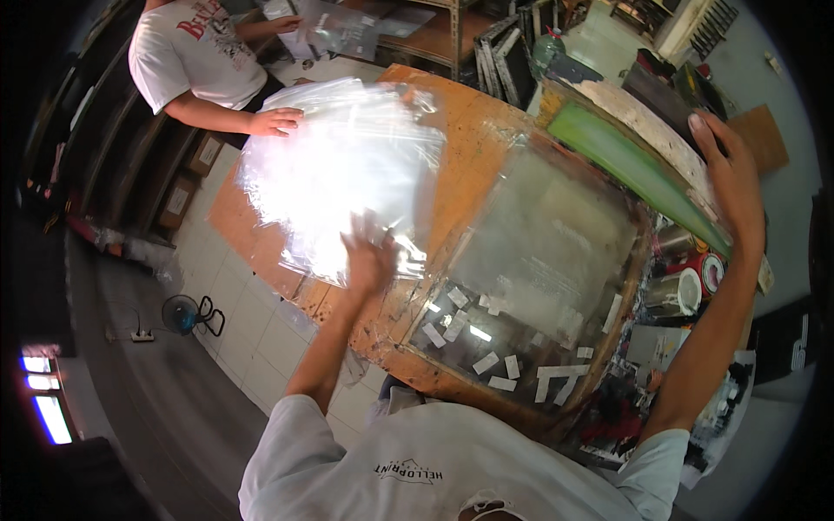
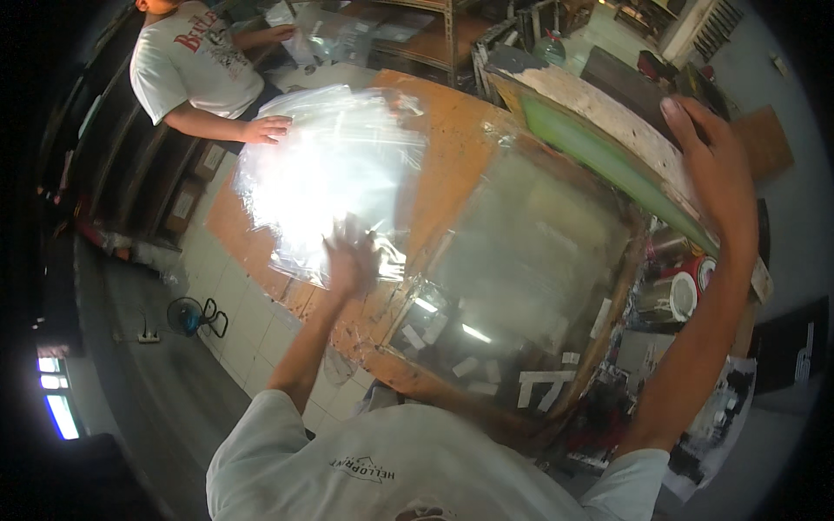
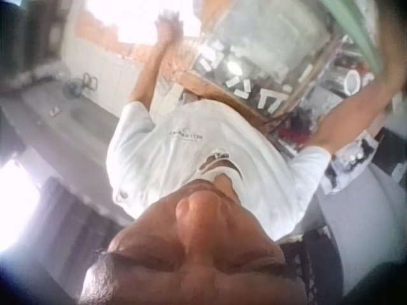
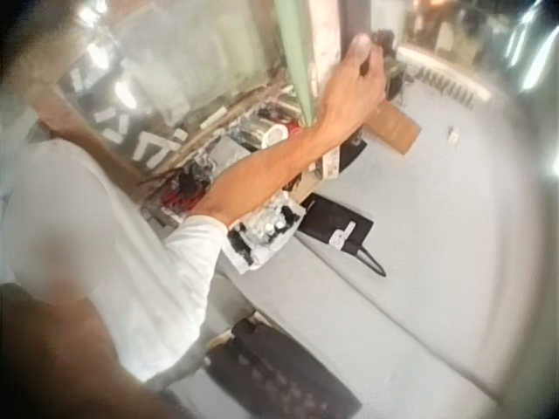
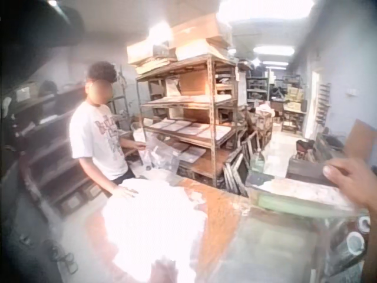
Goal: The person places a plastic bag onto a workspace, lowers a screen-printing frame over it, and applies ink across the mesh using a squeegee before lifting the frame and moving the printed bag aside.
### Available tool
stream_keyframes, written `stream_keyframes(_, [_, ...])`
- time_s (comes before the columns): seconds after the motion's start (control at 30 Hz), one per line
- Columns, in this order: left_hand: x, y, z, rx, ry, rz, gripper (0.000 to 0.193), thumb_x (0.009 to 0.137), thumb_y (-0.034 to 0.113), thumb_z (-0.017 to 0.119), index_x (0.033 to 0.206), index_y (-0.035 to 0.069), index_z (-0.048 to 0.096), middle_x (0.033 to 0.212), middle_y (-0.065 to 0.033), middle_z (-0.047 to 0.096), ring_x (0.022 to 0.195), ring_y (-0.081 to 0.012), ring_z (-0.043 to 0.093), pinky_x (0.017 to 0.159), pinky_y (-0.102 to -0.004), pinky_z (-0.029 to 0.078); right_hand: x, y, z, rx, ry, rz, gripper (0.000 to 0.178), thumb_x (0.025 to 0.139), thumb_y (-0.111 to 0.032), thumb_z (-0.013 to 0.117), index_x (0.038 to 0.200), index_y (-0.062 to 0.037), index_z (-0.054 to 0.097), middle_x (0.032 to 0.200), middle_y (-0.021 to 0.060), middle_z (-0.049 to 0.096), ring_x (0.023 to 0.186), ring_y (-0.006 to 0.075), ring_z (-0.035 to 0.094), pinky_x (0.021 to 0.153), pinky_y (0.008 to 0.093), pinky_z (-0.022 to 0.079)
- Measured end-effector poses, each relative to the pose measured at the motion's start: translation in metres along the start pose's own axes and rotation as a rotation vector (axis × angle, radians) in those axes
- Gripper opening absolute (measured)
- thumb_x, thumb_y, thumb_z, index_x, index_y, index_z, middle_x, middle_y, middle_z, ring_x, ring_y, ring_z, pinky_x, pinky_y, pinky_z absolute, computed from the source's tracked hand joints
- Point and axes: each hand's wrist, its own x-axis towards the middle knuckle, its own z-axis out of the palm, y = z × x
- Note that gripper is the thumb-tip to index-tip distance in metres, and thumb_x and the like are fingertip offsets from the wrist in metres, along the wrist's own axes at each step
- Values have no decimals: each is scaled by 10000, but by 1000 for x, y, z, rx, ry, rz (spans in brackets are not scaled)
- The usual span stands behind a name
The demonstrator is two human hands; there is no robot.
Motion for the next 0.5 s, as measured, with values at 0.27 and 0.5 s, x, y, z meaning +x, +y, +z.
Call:
stream_keyframes(0.27, [-30,202,67,-227,-203,461,597,1022,361,578,1548,104,465,1672,-225,274,1577,-444,144,1222,-711,82,-1,3,9,-116,44,-45,625,977,-583,616,1255,-33,719,1162,149,745,1058,250,679,1005,360,479])
stream_keyframes(0.5, [-5,284,92,-345,-474,981,640,1006,373,593,1555,80,442,1681,-180,278,1596,-372,130,1255,-661,59,-27,-18,-24,27,-154,-53,494,1072,-384,485,921,28,711,831,159,694,826,289,686,855,447,556])
